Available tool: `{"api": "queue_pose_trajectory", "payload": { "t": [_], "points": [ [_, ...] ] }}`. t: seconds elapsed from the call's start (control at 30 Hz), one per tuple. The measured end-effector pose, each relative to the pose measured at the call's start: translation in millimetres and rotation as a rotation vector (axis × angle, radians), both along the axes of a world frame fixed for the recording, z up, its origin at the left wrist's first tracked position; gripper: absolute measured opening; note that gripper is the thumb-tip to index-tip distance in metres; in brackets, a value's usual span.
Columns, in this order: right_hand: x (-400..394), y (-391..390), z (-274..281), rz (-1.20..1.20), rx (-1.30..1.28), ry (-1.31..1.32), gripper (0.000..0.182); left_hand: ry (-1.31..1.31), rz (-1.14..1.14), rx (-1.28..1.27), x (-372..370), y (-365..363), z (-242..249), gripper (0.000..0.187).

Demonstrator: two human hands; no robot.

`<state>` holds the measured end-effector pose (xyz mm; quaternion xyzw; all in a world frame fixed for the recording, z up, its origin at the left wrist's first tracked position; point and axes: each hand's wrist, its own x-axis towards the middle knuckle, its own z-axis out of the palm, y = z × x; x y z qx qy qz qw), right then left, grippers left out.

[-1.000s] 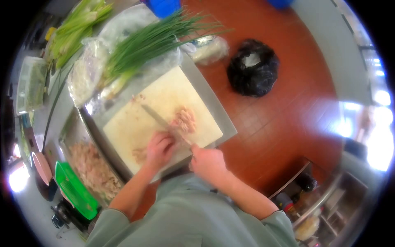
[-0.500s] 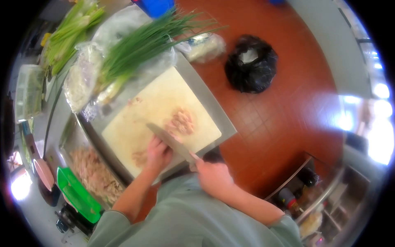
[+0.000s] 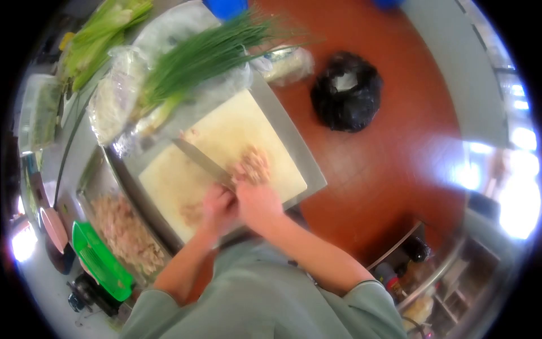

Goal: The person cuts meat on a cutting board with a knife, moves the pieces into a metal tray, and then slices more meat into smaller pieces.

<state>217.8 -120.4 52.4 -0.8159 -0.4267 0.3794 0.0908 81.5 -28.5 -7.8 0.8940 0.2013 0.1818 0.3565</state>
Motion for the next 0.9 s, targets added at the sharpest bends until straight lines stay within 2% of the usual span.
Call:
{"api": "queue_pose_trajectory", "payload": {
  "t": [0.17, 0.27, 0.4, 0.5, 0.6, 0.7, 0.8, 0.9],
  "points": [
    [22, -71, 18, 0.026, 0.022, 0.002, 0.022, -0.056, 0.060, -0.086, 8, -4, 14, 0.017],
    [21, -65, 18, -0.019, 0.159, -0.062, 0.024, -0.066, 0.036, -0.076, 7, -1, 16, 0.017],
    [19, -57, 27, -0.117, 0.181, -0.089, 0.024, -0.075, 0.023, -0.088, 6, -2, 15, 0.019],
    [22, -62, 27, -0.091, 0.205, -0.077, 0.027, -0.047, 0.144, -0.289, 5, -6, 26, 0.018],
    [20, -66, 31, -0.055, 0.210, -0.097, 0.029, -0.148, 0.168, 0.053, 3, 7, 47, 0.016],
    [18, -67, 36, -0.009, 0.181, -0.105, 0.033, -0.149, 0.209, 0.085, 19, 18, 99, 0.015],
    [17, -67, 31, -0.001, 0.212, -0.088, 0.036, -0.024, -0.003, 0.131, 48, 32, 127, 0.015],
    [21, -72, 34, -0.064, 0.226, -0.061, 0.035, -0.118, 0.171, 0.096, 65, 38, 128, 0.014]
  ]
}}
